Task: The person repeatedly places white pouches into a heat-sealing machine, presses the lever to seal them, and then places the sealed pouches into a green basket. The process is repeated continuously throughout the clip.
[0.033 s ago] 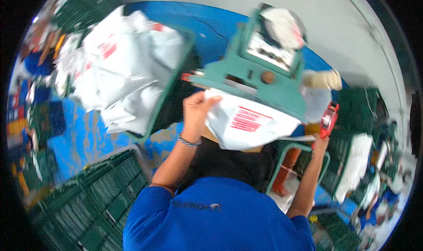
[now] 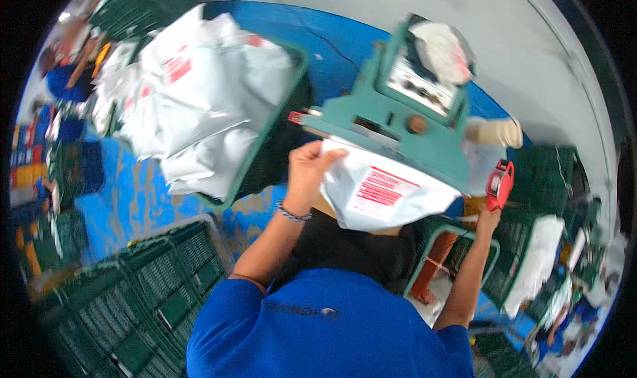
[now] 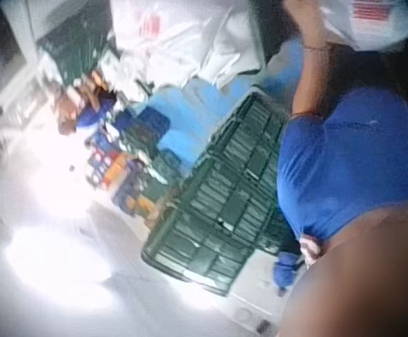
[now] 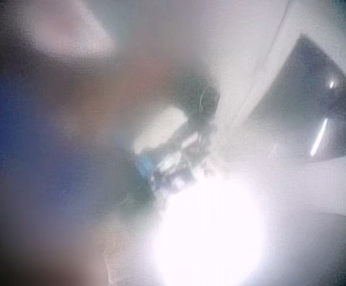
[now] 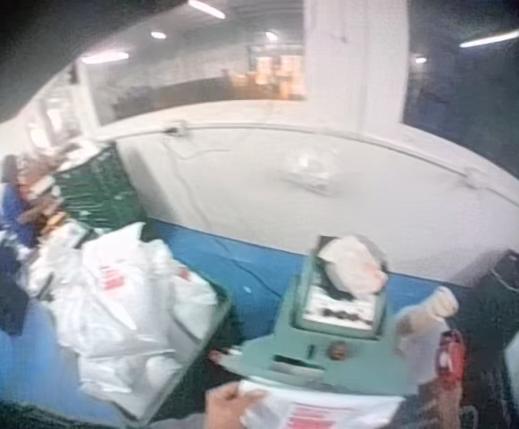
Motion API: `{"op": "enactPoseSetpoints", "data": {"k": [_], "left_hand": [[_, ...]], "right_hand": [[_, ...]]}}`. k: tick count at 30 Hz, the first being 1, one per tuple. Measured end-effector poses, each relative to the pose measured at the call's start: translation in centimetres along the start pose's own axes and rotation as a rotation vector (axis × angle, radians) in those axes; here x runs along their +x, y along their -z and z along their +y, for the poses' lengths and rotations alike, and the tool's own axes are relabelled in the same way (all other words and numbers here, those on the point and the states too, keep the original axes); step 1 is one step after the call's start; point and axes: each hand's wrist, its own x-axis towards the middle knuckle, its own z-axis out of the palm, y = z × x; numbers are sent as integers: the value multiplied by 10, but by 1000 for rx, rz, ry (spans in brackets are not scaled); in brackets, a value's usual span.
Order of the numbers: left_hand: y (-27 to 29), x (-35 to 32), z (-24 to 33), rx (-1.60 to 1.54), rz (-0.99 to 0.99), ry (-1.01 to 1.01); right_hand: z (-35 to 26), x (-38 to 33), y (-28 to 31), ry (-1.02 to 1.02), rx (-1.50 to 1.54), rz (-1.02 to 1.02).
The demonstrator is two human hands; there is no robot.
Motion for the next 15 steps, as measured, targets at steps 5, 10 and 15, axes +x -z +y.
{"op": "enactPoseSetpoints", "data": {"k": [5,10,15], "left_hand": [[4,-2,5,-73,-79,88],[4,-6,6,-91,-96,99],[7,-10,-3,-35,-63,70]], "right_hand": [[23,56,-64,15,-791,133],[0,11,-68,13,-584,320],[-22,-104,-62,333,748,343]]}}
